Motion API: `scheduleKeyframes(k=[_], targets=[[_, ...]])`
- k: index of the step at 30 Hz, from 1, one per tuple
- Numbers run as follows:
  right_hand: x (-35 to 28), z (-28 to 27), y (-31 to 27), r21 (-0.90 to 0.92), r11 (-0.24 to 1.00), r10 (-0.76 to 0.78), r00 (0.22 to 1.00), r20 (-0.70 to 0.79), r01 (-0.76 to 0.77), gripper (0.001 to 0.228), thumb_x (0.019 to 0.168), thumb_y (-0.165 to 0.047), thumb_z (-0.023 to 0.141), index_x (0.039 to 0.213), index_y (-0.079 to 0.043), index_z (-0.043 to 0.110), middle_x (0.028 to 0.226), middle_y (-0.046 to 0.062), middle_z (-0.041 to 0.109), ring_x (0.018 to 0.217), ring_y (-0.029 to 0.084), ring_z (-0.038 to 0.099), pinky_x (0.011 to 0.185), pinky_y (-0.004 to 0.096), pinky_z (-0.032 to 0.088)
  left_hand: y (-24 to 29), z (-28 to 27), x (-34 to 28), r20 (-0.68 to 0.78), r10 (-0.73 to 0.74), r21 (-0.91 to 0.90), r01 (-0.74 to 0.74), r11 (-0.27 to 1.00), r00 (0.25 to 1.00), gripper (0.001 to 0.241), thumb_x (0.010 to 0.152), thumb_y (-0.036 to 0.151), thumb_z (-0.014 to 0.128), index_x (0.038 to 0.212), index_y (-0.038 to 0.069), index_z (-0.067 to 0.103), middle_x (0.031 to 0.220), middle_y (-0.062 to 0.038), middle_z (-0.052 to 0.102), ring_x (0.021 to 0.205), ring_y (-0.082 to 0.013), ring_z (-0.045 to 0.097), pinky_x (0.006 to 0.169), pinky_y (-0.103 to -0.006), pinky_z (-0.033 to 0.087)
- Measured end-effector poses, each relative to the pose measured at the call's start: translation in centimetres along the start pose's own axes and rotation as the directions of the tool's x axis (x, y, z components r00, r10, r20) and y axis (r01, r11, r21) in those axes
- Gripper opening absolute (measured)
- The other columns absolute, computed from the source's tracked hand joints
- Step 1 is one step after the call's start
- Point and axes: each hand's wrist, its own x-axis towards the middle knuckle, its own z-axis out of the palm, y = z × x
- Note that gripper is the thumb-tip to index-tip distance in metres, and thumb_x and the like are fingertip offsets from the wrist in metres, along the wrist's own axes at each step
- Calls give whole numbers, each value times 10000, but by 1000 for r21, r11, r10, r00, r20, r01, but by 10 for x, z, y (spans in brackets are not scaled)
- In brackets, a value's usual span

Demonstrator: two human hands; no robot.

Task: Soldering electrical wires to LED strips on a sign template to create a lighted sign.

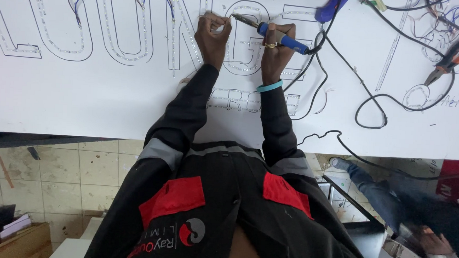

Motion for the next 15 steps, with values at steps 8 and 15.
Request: scheduleKeyframes(k=[8, 15], targets=[[1, -2, 2, -19, 1000, 8, 1000, -3, -8, 261, 1079, -320, 749, 994, -109, 621, 798, 58, 652, 632, 186, 654, 551, 303, 580, 3, -1, 0, -6, -8, -11, 7, 1000, 1000, 285, 902, 6, 871, 894, 131, 614, 863, -56, 707, 855, -204, 790, 721, -322, 619], [2, 0, -3, 42, 997, 62, 998, -23, -61, 293, 1059, -330, 766, 963, -106, 604, 804, 47, 611, 648, 182, 633, 550, 297, 568, 6, -1, 1, -8, -39, 5, 39, 999, 999, 273, 897, 5, 880, 882, 126, 636, 858, -66, 733, 869, -218, 839, 728, -326, 658]])
